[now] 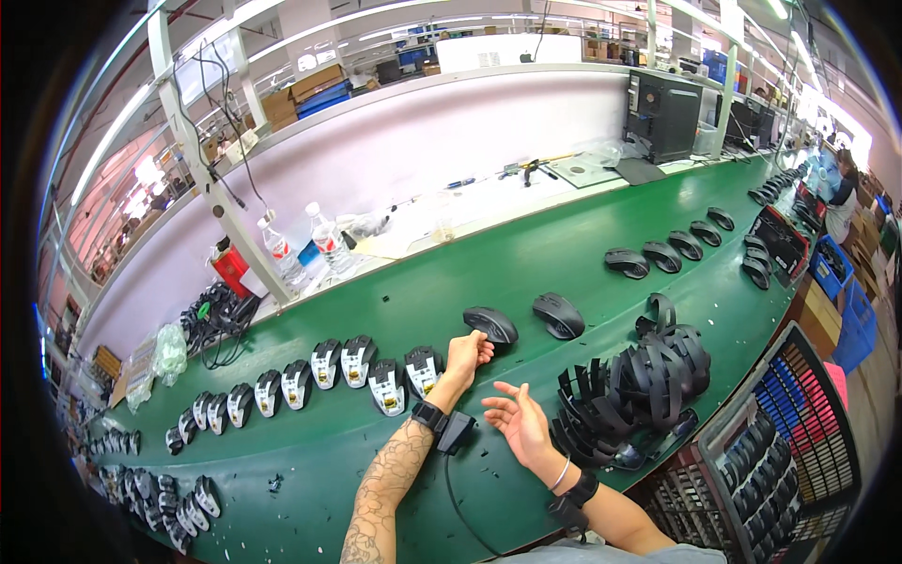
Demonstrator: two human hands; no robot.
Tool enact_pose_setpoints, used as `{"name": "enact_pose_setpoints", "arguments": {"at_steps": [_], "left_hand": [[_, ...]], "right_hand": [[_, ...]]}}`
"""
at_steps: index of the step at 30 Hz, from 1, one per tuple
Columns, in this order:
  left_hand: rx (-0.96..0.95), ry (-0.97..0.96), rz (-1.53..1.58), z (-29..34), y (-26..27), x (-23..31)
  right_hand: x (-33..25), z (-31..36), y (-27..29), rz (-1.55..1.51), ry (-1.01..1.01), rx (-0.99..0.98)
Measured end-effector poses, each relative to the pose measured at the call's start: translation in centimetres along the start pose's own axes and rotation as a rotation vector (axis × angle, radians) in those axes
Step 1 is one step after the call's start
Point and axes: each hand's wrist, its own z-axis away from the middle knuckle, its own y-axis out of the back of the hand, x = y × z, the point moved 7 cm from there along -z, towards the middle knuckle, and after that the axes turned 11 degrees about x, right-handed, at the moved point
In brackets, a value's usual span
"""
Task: The person assembles computer mouse parts by hand at a green workbench. They repeatedly pick up a mouse shell, attach a side panel, and place the assembled unit on the table or into a crate. The person also moves a crate and handles multiple mouse components throughout the clip.
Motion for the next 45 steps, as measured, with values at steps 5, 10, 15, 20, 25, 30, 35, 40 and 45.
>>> {"name": "enact_pose_setpoints", "arguments": {"at_steps": [5, 10, 15, 20, 25, 30, 35, 40, 45], "left_hand": [[-0.159, 0.022, -0.302, 0.3, -0.3, 0.8], [-0.139, -0.577, -0.783, 5.7, -3.2, 6.2], [-0.779, -0.589, -0.52, 14.2, -10.8, 6.4], [-0.974, -0.698, -0.755, 16.9, -13.1, 5.4], [-1.003, -0.595, -0.62, 17.5, -13.5, 4.3], [-1.094, -0.717, -0.683, 18.4, -13.8, 3.7], [-1.167, -0.782, -0.776, 20.4, -14.0, 4.2], [-1.177, -0.901, -0.809, 20.9, -13.6, 4.4], [-1.138, -0.87, -0.83, 20.4, -13.5, 3.2]], "right_hand": [[-0.3, 0.4, -0.3, 0.025, 0.018, -0.014], [-2.8, 2.3, -1.4, 0.273, 0.487, 0.021], [-5.5, 8.8, -3.8, 0.503, 1.347, -0.228], [-4.7, 10.5, -4.6, 0.492, 1.493, -0.389], [-4.8, 10.6, -4.8, 0.505, 1.498, -0.376], [-4.7, 10.2, -5.0, 0.522, 1.45, -0.373], [-4.8, 10.2, -5.1, 0.537, 1.448, -0.359], [-4.4, 10.2, -5.2, 0.535, 1.454, -0.357], [-4.5, 10.4, -5.2, 0.553, 1.465, -0.36]]}}
